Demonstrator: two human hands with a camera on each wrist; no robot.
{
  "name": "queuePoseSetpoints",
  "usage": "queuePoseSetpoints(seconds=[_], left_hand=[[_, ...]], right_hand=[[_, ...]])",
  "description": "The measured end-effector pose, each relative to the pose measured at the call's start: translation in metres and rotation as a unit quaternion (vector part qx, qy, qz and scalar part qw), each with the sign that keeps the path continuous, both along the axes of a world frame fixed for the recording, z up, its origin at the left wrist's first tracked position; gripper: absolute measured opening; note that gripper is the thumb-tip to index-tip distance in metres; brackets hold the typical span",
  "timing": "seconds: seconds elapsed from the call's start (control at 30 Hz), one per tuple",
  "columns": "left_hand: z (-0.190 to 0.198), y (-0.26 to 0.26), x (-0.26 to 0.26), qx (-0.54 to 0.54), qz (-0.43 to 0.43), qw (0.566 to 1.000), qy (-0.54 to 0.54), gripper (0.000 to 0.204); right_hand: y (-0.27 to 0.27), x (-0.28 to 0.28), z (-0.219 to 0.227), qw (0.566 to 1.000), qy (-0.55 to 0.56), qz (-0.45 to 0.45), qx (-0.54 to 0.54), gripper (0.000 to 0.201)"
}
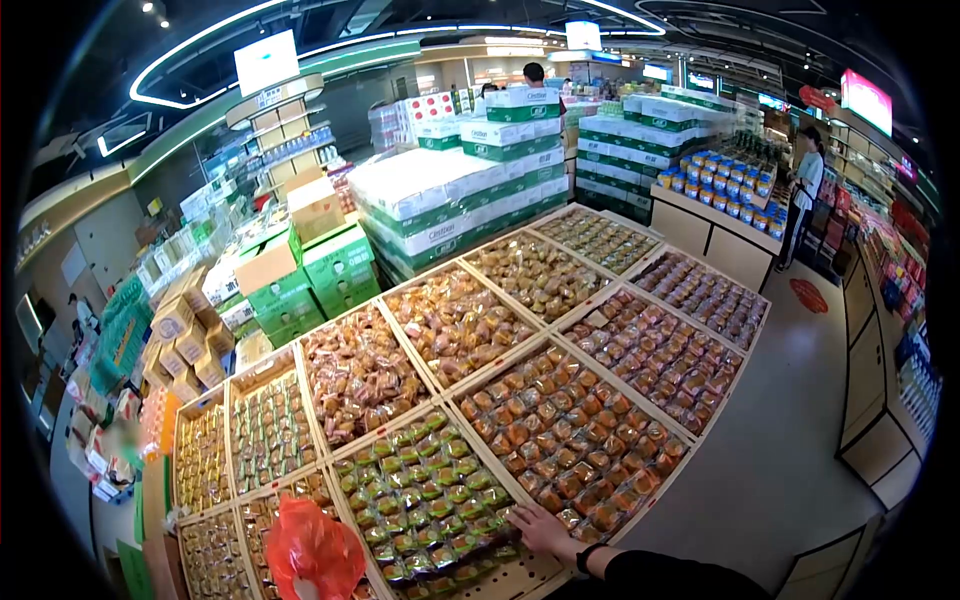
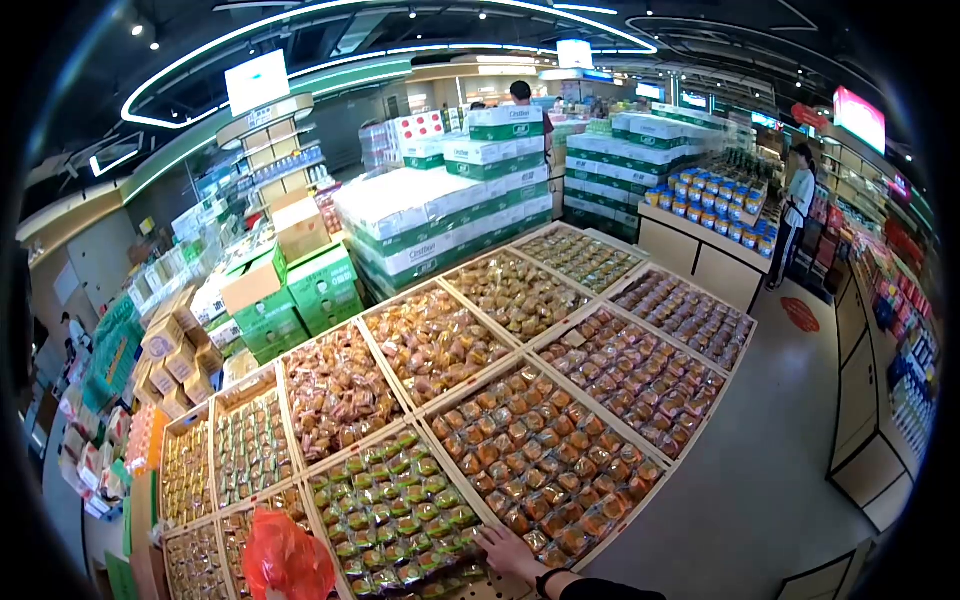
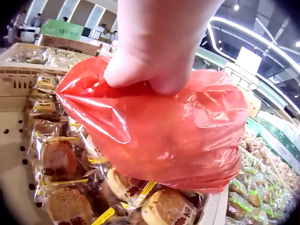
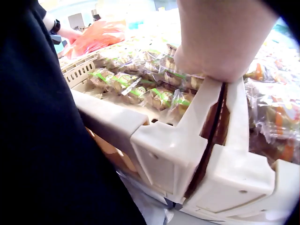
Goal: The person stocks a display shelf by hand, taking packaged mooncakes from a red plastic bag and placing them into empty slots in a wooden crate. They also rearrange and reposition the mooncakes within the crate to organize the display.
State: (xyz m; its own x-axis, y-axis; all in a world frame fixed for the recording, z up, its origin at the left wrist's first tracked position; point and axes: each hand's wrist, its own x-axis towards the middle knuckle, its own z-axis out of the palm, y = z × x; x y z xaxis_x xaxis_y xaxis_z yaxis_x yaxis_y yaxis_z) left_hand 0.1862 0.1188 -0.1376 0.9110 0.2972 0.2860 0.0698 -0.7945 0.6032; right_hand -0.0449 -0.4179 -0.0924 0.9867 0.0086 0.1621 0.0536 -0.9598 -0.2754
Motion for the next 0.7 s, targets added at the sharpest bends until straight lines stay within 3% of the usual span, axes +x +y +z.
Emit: queuePoseSetpoints(seconds=[0.27, 0.43, 0.47, 0.53, 0.57, 0.6, 0.63, 0.7], left_hand=[[0.008, -0.006, -0.009, -0.037, -0.011, 0.999, 0.035, 0.028], [0.017, 0.005, -0.014, -0.125, -0.054, 0.991, 0.000, 0.027], [0.025, 0.003, -0.017, -0.152, -0.058, 0.987, -0.006, 0.027], [0.086, -0.025, -0.038, -0.162, 0.021, 0.987, 0.000, 0.024], [0.084, -0.022, -0.044, -0.165, 0.036, 0.986, 0.006, 0.024], [0.078, -0.020, -0.050, -0.301, 0.023, 0.948, -0.099, 0.024], [0.082, -0.021, -0.058, -0.426, 0.010, 0.881, -0.205, 0.024], [0.113, -0.045, -0.089, -0.424, 0.071, 0.873, -0.230, 0.025]], right_hand=[[0.000, -0.001, 0.003, 1.000, -0.004, 0.009, 0.025, 0.052], [-0.002, -0.001, 0.003, 1.000, 0.011, 0.015, 0.008, 0.053], [-0.001, 0.000, -0.001, 1.000, 0.018, 0.015, -0.007, 0.053], [0.002, 0.001, 0.007, 0.999, 0.038, 0.029, -0.015, 0.052], [0.003, 0.001, 0.008, 0.999, 0.038, 0.017, -0.009, 0.052], [0.004, 0.002, 0.011, 0.999, 0.038, 0.004, -0.002, 0.052], [0.006, 0.003, 0.014, 0.999, 0.034, 0.000, -0.001, 0.054], [0.007, 0.004, 0.016, 0.999, 0.034, 0.006, -0.009, 0.055]])
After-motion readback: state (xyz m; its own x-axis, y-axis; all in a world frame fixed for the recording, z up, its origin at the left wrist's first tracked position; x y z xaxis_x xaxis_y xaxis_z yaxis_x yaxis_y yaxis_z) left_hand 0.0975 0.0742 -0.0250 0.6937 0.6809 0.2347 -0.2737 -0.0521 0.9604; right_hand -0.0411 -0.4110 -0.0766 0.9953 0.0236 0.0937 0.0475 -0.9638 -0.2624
